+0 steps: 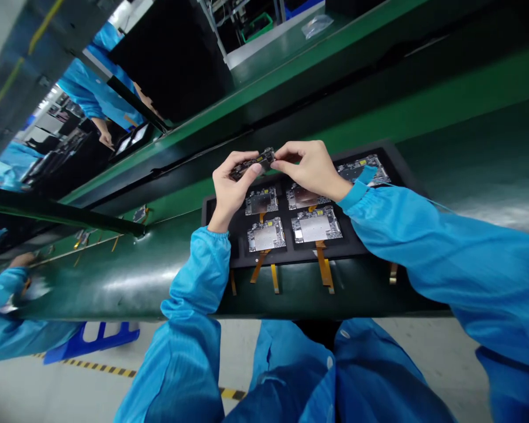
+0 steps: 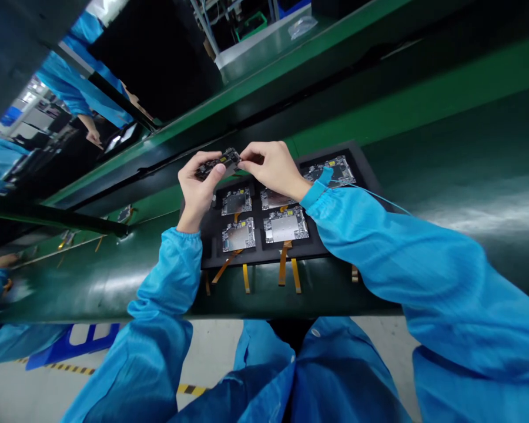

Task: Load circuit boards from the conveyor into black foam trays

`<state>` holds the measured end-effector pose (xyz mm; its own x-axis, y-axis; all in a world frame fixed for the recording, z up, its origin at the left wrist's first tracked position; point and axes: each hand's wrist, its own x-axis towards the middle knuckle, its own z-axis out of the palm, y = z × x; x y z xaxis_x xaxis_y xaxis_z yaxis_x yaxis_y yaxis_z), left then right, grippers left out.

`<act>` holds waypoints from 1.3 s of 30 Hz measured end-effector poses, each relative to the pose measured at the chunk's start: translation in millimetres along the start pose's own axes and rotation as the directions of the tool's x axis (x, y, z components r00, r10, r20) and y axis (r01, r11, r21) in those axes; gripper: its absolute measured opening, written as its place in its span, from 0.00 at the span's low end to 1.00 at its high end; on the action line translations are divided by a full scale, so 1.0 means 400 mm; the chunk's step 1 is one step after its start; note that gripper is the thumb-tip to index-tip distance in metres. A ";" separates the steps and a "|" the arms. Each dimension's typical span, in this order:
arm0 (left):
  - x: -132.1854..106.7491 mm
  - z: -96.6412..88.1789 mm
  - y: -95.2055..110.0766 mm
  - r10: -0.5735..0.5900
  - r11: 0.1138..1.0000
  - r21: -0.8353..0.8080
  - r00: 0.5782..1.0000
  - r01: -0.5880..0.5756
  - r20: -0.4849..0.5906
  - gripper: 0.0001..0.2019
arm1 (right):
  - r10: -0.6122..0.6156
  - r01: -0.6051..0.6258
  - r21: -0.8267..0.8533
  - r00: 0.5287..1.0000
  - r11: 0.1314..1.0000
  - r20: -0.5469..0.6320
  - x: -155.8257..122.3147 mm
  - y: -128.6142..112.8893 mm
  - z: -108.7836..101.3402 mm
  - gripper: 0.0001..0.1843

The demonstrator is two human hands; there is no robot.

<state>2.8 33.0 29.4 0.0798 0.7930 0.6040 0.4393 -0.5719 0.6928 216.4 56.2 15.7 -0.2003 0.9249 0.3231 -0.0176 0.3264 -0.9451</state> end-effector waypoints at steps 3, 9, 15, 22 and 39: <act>-0.008 0.009 -0.038 -0.095 0.993 -0.068 0.995 0.095 -0.005 0.32 | 0.055 -0.055 0.060 0.999 0.997 0.001 0.006 0.007 -0.001 0.14; -0.036 0.034 -0.083 -0.226 0.948 -0.212 0.971 0.238 0.079 0.33 | 0.123 -0.131 0.188 0.991 0.973 0.056 0.010 0.010 -0.009 0.24; -0.046 0.034 -0.034 -0.254 0.945 -0.172 0.956 0.278 0.149 0.31 | 0.245 -0.267 0.235 0.962 0.935 0.118 0.008 0.007 -0.015 0.29; -0.051 0.049 -0.054 -0.257 0.937 -0.207 0.957 0.282 0.138 0.30 | 0.291 -0.320 0.240 0.945 0.917 0.149 0.003 0.004 -0.017 0.28; -0.053 0.066 -0.099 -0.249 0.951 -0.185 0.969 0.246 0.008 0.24 | 0.247 -0.271 0.186 0.958 0.944 0.146 0.005 0.019 -0.019 0.25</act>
<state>7.2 44.3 -21.2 -0.0250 0.9119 0.4096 0.2718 -0.3881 0.8806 223.4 62.1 9.6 -0.3392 0.9382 0.0693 -0.1441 0.0210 -0.9893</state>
